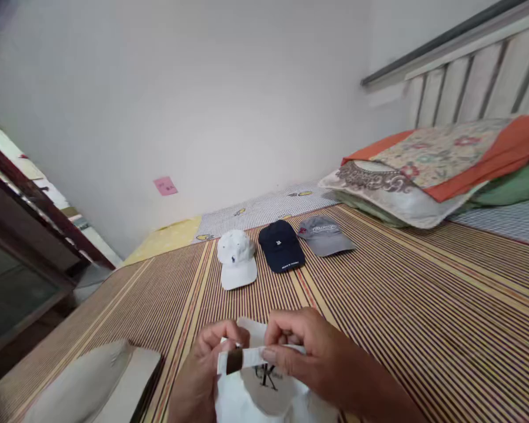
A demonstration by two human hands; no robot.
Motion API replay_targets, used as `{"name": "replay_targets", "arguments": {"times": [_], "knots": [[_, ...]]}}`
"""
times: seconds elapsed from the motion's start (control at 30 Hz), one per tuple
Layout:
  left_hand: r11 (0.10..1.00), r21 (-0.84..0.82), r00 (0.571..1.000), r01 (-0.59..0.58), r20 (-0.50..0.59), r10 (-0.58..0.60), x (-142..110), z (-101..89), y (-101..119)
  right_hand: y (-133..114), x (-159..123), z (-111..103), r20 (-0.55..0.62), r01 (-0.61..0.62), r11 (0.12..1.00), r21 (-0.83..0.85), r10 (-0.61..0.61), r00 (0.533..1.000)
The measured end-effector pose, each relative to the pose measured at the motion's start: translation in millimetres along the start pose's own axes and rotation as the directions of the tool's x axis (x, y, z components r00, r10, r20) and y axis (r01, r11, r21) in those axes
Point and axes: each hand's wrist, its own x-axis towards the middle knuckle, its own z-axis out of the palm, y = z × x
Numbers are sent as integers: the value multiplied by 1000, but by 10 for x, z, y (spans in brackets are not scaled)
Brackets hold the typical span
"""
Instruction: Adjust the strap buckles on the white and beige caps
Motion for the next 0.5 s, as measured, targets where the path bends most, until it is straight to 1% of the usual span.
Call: {"name": "replay_targets", "arguments": {"times": [0.07,0.17,0.2,0.27,0.37,0.5], "knots": [[993,114,999,-38,14,36,50,-21,-9,-20,-14,22,-13,-8,1000,11,8,1000],[971,221,996,-85,43,77,95,-36,-20,-43,-27,62,-17,-7,999,40,8,1000],[967,236,995,-92,49,83,96,-32,-21,-47,-29,75,-11,-3,999,54,3,1000],[969,236,997,-69,37,62,81,-11,-9,-49,-28,95,-8,13,998,68,-12,1000],[962,271,999,-41,16,38,36,35,41,-38,-23,106,-21,12,999,48,-11,1000],[928,366,996,-69,74,45,-3,63,120,-12,-18,98,-63,-13,1000,-10,13,998]]}}
